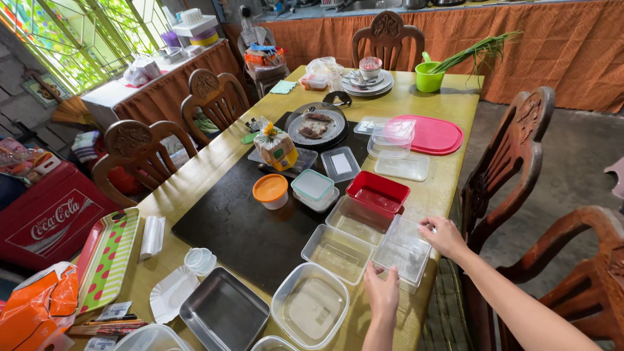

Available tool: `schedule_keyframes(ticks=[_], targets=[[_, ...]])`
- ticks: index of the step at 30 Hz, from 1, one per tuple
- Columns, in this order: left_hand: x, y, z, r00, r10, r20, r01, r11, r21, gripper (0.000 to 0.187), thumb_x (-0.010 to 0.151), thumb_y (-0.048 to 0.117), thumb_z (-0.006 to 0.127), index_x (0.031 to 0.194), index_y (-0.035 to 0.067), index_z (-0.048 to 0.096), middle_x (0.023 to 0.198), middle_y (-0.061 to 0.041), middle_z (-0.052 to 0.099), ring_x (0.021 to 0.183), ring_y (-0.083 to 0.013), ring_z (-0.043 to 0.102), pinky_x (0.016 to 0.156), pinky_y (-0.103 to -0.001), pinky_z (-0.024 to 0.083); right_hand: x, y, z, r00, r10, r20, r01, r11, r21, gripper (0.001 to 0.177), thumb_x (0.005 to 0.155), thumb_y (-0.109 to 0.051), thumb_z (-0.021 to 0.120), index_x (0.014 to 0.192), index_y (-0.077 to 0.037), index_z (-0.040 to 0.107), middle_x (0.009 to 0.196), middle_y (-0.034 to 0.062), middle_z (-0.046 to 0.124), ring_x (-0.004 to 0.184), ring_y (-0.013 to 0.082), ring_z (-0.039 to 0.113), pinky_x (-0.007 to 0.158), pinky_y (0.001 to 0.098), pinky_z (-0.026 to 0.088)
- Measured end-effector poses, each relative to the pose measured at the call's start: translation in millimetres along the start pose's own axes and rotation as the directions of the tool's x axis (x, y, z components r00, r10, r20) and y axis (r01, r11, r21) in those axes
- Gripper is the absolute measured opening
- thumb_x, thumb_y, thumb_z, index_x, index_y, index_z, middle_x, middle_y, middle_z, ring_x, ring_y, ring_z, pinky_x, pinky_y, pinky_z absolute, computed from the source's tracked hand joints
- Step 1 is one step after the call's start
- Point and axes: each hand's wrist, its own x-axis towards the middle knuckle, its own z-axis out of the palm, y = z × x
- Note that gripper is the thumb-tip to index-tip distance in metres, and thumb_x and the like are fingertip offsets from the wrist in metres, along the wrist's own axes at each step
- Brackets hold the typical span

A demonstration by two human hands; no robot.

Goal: The person opens and closes various plastic and metal containers on a dining table, then stacks them by size and type. They handle clear plastic containers, red and orange lidded containers, and metal trays, arranging them into neat piles.

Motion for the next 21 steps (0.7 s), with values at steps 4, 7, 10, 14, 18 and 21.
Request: schedule_keyframes(ticks=[4, 7, 10, 14, 18, 21], targets=[[9, -13, 2, 1.000, 0.002, 0.015, 0.000, 0.990, -0.139, 0.069, 0.092, 0.017, 0.069, 0.151, -0.002, 0.038, 0.116, -0.009, 0.059, 0.081, -0.0129, 0.069, 0.069, -0.029, 0.059, -6, -5, -6, 0.999, 0.046, -0.003, -0.046, 0.998, 0.037, 0.033, 0.086, -0.033, 0.069, 0.108, -0.011, 0.078, 0.106, 0.0152, 0.069, 0.101, 0.0296, 0.069, 0.092, 0.0404, 0.055], [15, -22, 4, 1.000, -0.004, 0.000, 0.004, 0.994, -0.110, 0.066, 0.092, 0.017, 0.068, 0.149, -0.003, 0.041, 0.111, -0.008, 0.061, 0.078, -0.0121, 0.068, 0.067, -0.028, 0.058, -4, -5, -4, 0.998, 0.061, -0.001, -0.061, 0.998, 0.028, 0.032, 0.086, -0.033, 0.069, 0.109, -0.011, 0.077, 0.110, 0.0156, 0.068, 0.104, 0.0313, 0.067, 0.093, 0.0421, 0.053], [23, -30, 5, 0.999, 0.047, -0.026, -0.047, 0.999, 0.009, 0.055, 0.092, 0.021, 0.068, 0.139, -0.006, 0.054, 0.100, -0.009, 0.066, 0.074, -0.0138, 0.069, 0.067, -0.030, 0.056, -2, 1, 4, 0.997, 0.073, 0.008, -0.073, 0.997, 0.007, 0.032, 0.088, -0.033, 0.068, 0.111, -0.011, 0.076, 0.114, 0.0147, 0.068, 0.108, 0.0329, 0.065, 0.098, 0.0434, 0.051], [34, -32, 1, 0.972, 0.217, -0.089, -0.188, 0.947, 0.259, 0.057, 0.091, 0.027, 0.069, 0.134, -0.009, 0.057, 0.086, -0.011, 0.078, 0.077, -0.0158, 0.074, 0.077, -0.032, 0.056, 1, 6, 14, 0.998, 0.062, -0.016, -0.063, 0.997, -0.045, 0.032, 0.089, -0.033, 0.066, 0.111, -0.012, 0.076, 0.115, 0.0119, 0.069, 0.112, 0.0336, 0.061, 0.103, 0.0434, 0.048], [38, -25, -5, 0.984, 0.114, -0.135, -0.073, 0.958, 0.277, 0.049, 0.090, 0.033, 0.069, 0.125, -0.001, 0.067, 0.091, -0.010, 0.078, 0.080, -0.0169, 0.076, 0.079, -0.034, 0.058, 1, 4, 13, 0.996, 0.091, 0.007, -0.090, 0.994, -0.056, 0.030, 0.089, -0.032, 0.066, 0.110, -0.012, 0.076, 0.114, 0.0108, 0.069, 0.112, 0.0327, 0.059, 0.104, 0.0427, 0.047], [37, -15, -11, 0.989, 0.055, -0.139, -0.014, 0.959, 0.283, 0.042, 0.092, 0.038, 0.068, 0.114, 0.004, 0.074, 0.089, -0.007, 0.078, 0.079, -0.0169, 0.075, 0.078, -0.034, 0.058, -2, 0, 11, 0.991, 0.132, 0.038, -0.128, 0.988, -0.090, 0.030, 0.090, -0.030, 0.065, 0.111, -0.012, 0.076, 0.116, 0.0108, 0.066, 0.113, 0.0341, 0.056, 0.103, 0.0442, 0.045]])
